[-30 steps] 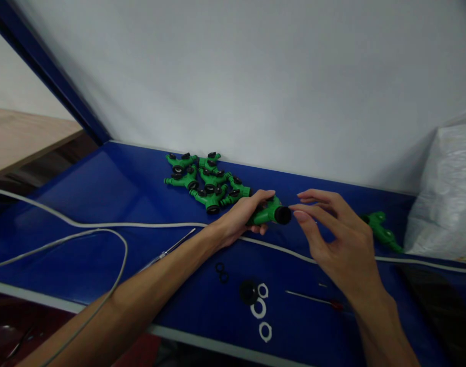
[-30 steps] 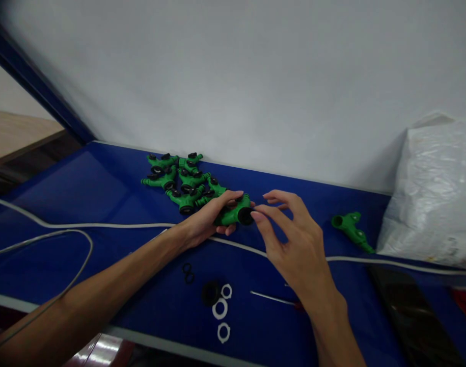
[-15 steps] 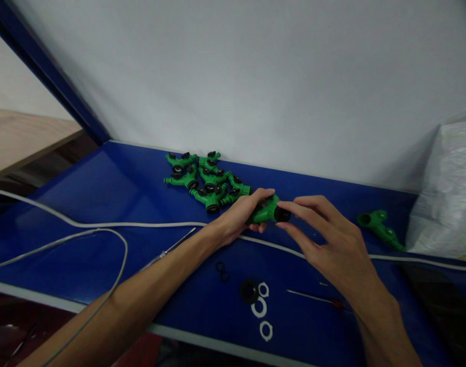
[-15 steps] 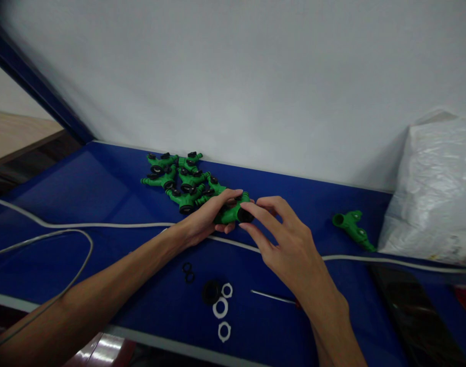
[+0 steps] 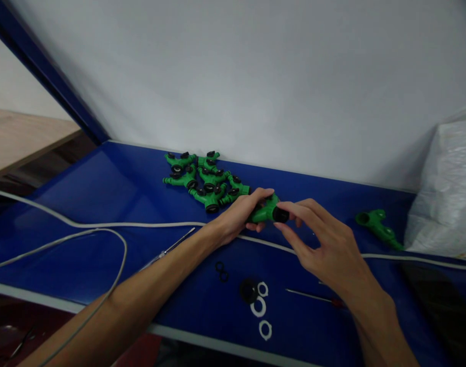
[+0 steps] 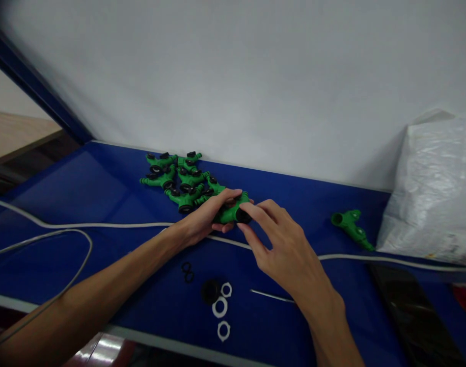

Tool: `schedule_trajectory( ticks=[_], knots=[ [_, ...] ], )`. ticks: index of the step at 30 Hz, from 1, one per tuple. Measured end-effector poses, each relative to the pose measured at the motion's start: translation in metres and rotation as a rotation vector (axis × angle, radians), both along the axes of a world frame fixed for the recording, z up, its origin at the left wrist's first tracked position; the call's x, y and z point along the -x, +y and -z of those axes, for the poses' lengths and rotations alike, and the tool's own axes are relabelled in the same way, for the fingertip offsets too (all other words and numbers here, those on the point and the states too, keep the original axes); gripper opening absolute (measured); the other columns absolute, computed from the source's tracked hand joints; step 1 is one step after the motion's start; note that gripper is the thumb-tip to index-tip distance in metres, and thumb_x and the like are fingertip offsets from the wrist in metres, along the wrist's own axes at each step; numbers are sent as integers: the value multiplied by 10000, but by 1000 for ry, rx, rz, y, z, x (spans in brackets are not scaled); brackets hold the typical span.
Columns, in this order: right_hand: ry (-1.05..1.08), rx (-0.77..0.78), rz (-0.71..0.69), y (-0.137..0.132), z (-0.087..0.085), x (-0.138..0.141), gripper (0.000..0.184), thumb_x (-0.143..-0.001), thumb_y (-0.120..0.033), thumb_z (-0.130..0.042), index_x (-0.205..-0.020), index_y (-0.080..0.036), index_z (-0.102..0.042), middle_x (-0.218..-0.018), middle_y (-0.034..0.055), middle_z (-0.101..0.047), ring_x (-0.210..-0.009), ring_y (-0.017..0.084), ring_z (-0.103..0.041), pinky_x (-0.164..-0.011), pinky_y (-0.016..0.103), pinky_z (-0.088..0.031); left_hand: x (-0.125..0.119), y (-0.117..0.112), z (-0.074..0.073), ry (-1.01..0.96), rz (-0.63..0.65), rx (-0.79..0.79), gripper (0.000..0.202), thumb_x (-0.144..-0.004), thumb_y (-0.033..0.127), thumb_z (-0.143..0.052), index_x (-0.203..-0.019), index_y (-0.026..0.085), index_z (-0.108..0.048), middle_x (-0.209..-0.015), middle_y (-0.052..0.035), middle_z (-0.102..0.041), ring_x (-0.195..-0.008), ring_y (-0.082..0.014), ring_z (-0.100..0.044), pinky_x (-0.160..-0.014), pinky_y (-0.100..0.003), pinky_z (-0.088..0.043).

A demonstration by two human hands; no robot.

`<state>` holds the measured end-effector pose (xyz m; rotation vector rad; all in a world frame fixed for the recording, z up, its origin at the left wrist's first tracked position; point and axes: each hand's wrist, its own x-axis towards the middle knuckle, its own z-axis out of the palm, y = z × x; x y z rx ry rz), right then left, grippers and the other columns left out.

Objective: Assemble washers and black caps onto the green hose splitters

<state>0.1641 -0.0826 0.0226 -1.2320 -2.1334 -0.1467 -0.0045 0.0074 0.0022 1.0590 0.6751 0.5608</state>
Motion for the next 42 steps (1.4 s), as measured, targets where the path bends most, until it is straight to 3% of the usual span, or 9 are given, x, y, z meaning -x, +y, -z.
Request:
schedule_trajectory(
  ticks=[9,16,20,26,31,37,39,42],
  knots=[
    [53,-56,173,1,12,10,183,-1032,-383,-623,-1108,-232,-553,-741,-39,-580,-590,155,-605,-601,274,-505,-1,-3,1,29,-37,-29,464,-933,563,-527,-730,145,-538,-635,1,-480,-476,-61,-405,-428,-184,-214],
    [-52,-38,84,2,5,6,209,-1032,-292,-606,-1221,-226,-550,-897,41,-655,-753,218,-666,-708,340,-541,1,-1,1,19,3,-33,482,-932,582,-525,-724,147,-541,-618,8,-461,-475,-58,-378,-442,-194,-191],
    [-66,-59,86,3,7,5,143,-1055,-303,-570,-1166,-214,-555,-891,55,-673,-703,208,-658,-671,334,-531,0,-3,-2,45,-39,-23,467,-912,583,-544,-738,149,-536,-660,7,-484,-493,-56,-399,-467,-189,-220],
    [232,77,243,1,7,18,198,-999,-409,-645,-979,-247,-534,-665,-46,-621,-504,141,-600,-501,251,-465,-2,-9,-3,52,-111,-76,415,-916,591,-546,-973,183,-603,-688,39,-485,-507,-65,-417,-526,-188,-355],
    [527,281,303,-2,4,24,253,-983,-434,-655,-887,-257,-501,-616,-56,-644,-485,139,-623,-472,239,-466,-1,-9,-5,19,-164,-167,386,-914,569,-585,-1022,199,-587,-733,42,-495,-512,-68,-452,-503,-183,-363],
    [137,-5,169,2,7,16,198,-993,-299,-649,-1166,-253,-564,-849,11,-686,-672,183,-676,-663,307,-571,0,-3,-2,33,-82,-41,412,-918,575,-538,-868,167,-566,-733,19,-487,-498,-50,-397,-466,-174,-275],
    [85,-34,126,3,8,14,175,-1011,-245,-609,-1180,-259,-564,-889,25,-693,-717,194,-693,-700,319,-580,0,-2,0,37,-100,-40,412,-914,575,-542,-860,167,-566,-724,21,-482,-490,-50,-399,-464,-177,-274],
    [148,7,129,4,9,15,118,-1016,-275,-612,-1120,-254,-560,-827,5,-687,-660,180,-685,-636,294,-565,0,-3,0,40,-139,-98,406,-912,577,-562,-943,175,-604,-736,30,-489,-488,-51,-417,-477,-179,-320]
  ],
)
